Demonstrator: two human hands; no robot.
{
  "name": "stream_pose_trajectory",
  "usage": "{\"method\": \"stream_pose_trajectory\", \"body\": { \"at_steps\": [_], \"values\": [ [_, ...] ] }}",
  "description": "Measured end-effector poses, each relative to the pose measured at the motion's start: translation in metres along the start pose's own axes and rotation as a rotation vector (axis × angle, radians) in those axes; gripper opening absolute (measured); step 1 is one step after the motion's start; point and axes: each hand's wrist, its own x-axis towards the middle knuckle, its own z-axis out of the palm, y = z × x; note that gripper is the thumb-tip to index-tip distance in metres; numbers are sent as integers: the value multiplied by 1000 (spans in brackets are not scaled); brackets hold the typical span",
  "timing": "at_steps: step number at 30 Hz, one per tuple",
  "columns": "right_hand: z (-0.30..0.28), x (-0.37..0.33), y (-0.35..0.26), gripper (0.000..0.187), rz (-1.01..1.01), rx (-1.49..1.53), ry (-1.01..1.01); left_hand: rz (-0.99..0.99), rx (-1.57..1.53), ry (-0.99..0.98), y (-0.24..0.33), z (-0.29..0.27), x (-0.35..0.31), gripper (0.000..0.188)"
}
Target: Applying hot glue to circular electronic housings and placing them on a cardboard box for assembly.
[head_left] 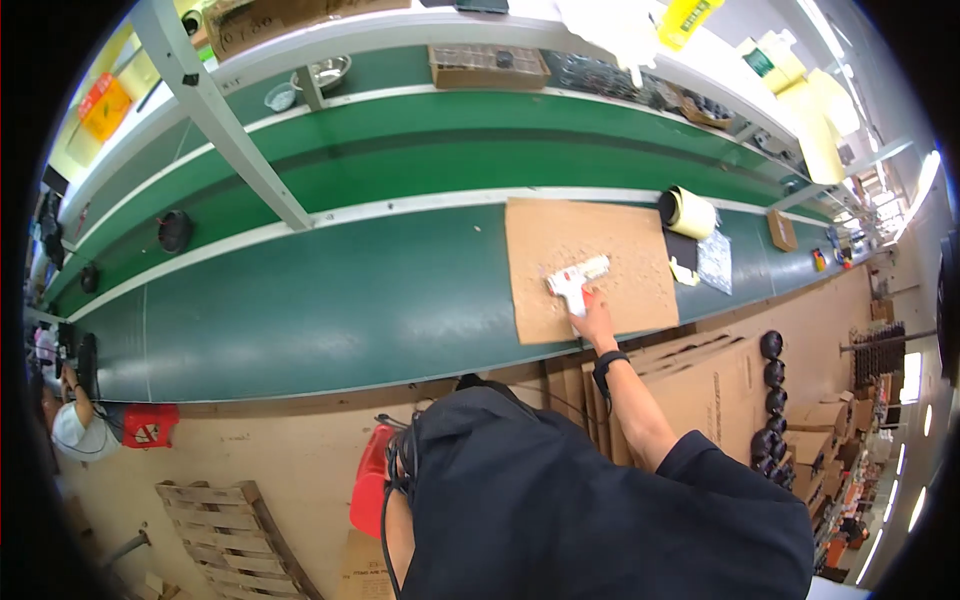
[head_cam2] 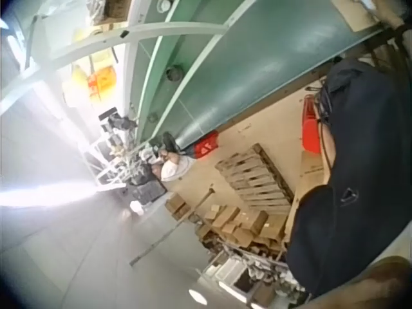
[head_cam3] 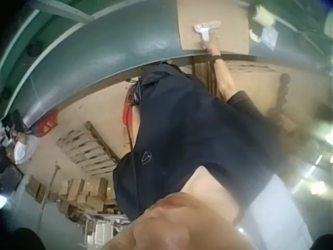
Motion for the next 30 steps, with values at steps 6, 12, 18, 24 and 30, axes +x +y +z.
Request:
{"method": "stream_pose_trajectory", "body": {
  "at_steps": [6, 12, 18, 24, 30],
  "values": [
    [30, 18, -22, 70, 93, -48, -28, 195, 13, 96, 9, -24, -23, 18],
    [4, 10, -51, 38, 384, 1296, -193, -246, -72, 164, 118, -110, -46, 31],
    [-7, -21, -113, 20, 498, 1431, -478, 125, 170, 254, 249, -270, 48, 28],
    [16, -53, -135, 29, 536, 1202, -290, 294, 513, 405, 443, -337, 200, 27],
    [3, -75, -171, 38, 789, 1281, -282, 451, 607, 539, 552, -339, 309, 60]
  ]
}}
